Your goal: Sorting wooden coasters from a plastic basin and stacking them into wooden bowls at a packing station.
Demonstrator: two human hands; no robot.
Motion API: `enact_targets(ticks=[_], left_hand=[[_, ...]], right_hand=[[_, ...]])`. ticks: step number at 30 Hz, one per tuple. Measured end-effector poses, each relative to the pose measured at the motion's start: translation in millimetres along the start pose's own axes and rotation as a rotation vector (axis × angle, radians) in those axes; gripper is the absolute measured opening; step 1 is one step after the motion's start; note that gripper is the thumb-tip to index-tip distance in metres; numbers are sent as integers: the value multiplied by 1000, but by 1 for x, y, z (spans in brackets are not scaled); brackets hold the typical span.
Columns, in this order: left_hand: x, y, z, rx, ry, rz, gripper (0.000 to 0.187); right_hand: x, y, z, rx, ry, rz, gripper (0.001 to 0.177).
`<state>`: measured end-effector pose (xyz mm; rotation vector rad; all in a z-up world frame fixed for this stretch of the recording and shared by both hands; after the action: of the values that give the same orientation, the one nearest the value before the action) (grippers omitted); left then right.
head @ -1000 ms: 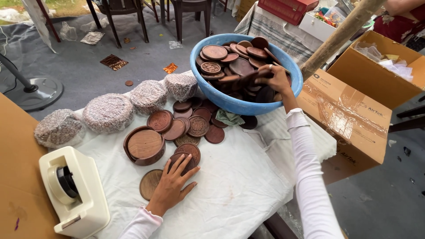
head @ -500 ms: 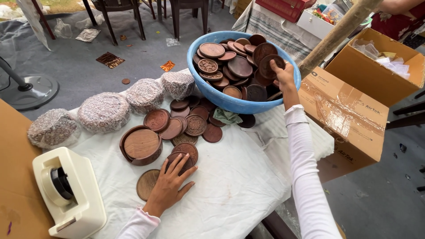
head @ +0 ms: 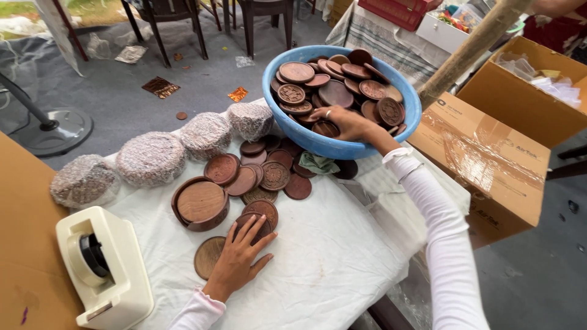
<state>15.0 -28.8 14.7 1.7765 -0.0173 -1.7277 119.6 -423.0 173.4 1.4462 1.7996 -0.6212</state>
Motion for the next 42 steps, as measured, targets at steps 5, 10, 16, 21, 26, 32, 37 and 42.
enact_targets(ticks=[5,10,16,21,26,32,37,42], left_hand=[[1,1,0,0,-14,1,49],[0,1,-1,-6,-30,-20,49],[-2,1,-1,-7,-35,-26,49],[1,0,1,-5,-47,-14,49],[-4,0,0,-16,-43,-23,48],[-6,0,-1,-11,-54,-2,47],[-7,-1,-1,-13,-49,-1,46],[-8,-1,0,-11,-52,2,47]], right_hand=[[18,26,18,-99,-208,-218,99],[34,50,24,-44,-593,-266,88],[41,57,29,-160,-612,-151,75],[31,58,21,-92,-490,26,74],[2,53,12,-207,-278,220,71],[-27,44,22,-255,-119,369,64],[-54,32,29,27,21,539,68],[-54,37,60,40,-64,498,68]])
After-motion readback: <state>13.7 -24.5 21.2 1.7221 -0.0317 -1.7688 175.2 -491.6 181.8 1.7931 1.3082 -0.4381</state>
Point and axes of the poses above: each hand's wrist, its own y-axis towards the middle knuckle, its own x-axis out of the palm, z = x × y, the point moved 4 cm from there along y, towards the middle knuckle, and after that the axes turned 15 degrees about y, right-handed, at the moved point
